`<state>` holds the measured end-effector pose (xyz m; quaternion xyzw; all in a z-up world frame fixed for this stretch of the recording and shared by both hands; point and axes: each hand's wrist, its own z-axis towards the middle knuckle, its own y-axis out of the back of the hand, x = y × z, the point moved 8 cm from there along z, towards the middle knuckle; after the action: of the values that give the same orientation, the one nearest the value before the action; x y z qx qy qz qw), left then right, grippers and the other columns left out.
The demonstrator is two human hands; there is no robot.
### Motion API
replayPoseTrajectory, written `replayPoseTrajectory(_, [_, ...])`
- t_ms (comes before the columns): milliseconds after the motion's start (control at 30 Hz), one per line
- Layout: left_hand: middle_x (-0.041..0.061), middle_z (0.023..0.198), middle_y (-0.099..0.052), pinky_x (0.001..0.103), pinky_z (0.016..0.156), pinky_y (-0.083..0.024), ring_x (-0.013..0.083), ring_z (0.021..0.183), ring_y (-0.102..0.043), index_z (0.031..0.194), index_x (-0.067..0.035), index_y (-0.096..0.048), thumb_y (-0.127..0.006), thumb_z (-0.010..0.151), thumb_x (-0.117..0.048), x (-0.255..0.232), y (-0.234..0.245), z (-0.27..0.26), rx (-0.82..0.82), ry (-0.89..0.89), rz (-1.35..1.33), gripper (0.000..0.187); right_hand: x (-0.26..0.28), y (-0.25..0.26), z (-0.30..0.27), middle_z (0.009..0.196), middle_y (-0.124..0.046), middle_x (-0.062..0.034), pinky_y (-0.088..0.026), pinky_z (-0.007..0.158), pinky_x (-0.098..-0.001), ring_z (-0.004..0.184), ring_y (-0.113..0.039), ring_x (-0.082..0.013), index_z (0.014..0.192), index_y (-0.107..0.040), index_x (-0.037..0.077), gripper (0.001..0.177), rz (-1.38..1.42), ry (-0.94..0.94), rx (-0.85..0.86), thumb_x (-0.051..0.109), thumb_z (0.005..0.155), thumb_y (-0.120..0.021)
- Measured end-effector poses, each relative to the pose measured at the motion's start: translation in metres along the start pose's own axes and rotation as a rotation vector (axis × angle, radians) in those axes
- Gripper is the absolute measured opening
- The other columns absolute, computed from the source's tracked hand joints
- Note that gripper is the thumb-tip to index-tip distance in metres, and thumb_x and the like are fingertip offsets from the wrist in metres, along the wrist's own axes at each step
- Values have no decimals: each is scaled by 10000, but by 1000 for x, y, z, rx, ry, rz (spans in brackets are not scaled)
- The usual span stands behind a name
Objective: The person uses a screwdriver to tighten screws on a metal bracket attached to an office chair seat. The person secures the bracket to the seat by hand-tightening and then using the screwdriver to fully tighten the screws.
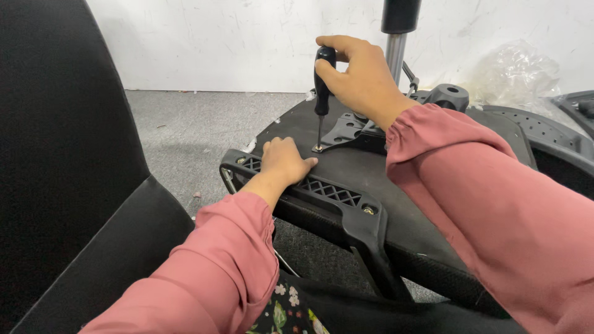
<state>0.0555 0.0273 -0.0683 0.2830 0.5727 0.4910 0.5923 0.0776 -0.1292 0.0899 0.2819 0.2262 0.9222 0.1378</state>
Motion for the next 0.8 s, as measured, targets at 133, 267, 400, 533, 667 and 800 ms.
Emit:
replayPoseTrajectory(133, [93,1455,-495,467,1121,-357,324,1372,-405,1393,-151,-607,-662,893,-586,-2,-9,-3,81,30,113,666,9,0,3,1166,-744,-127,-577,872,-315,1009,-718,-188,1405,-622,95,423,28,137,42,220,1006,-683])
replayPoseTrajectory(267, [66,1484,-454,470,1129,-324,322,1403,-346,1420,-279,-599,-650,891,-595,-3,-3,-2,119,50,97,617,11,-2,3,1156,-750,-88,-564,802,-306,878,-692,-154,1442,-619,158,441,-10,112,79,209,1008,-677])
replayPoseTrajectory(400, [52,1468,-469,477,1138,-313,318,1418,-327,1404,-367,-615,-652,895,-585,-6,-1,-3,140,33,95,555,2,-4,6,1088,-760,-68,-546,733,-310,816,-656,-130,1449,-600,184,482,30,-8,152,198,976,-688])
replayPoseTrajectory(533, [52,1449,-475,481,1144,-289,312,1416,-319,1370,-413,-641,-650,911,-547,-9,-1,-6,128,3,76,479,10,-7,17,1118,-760,-67,-571,770,-311,826,-667,-151,1404,-649,138,463,-51,178,159,182,957,-761])
replayPoseTrajectory(667, [28,1447,-488,467,1139,-299,290,1401,-347,1366,-423,-638,-650,916,-532,-8,-2,-6,132,-1,56,464,4,-17,26,1067,-762,-60,-597,789,-310,875,-734,-148,1308,-709,138,393,-25,191,125,188,929,-801])
replayPoseTrajectory(800, [17,1441,-502,466,1138,-309,278,1394,-369,1344,-432,-655,-659,904,-539,-7,-2,-7,116,-9,48,453,4,-23,30,992,-764,-71,-590,766,-333,850,-721,-192,1233,-752,140,352,-64,183,58,208,898,-839])
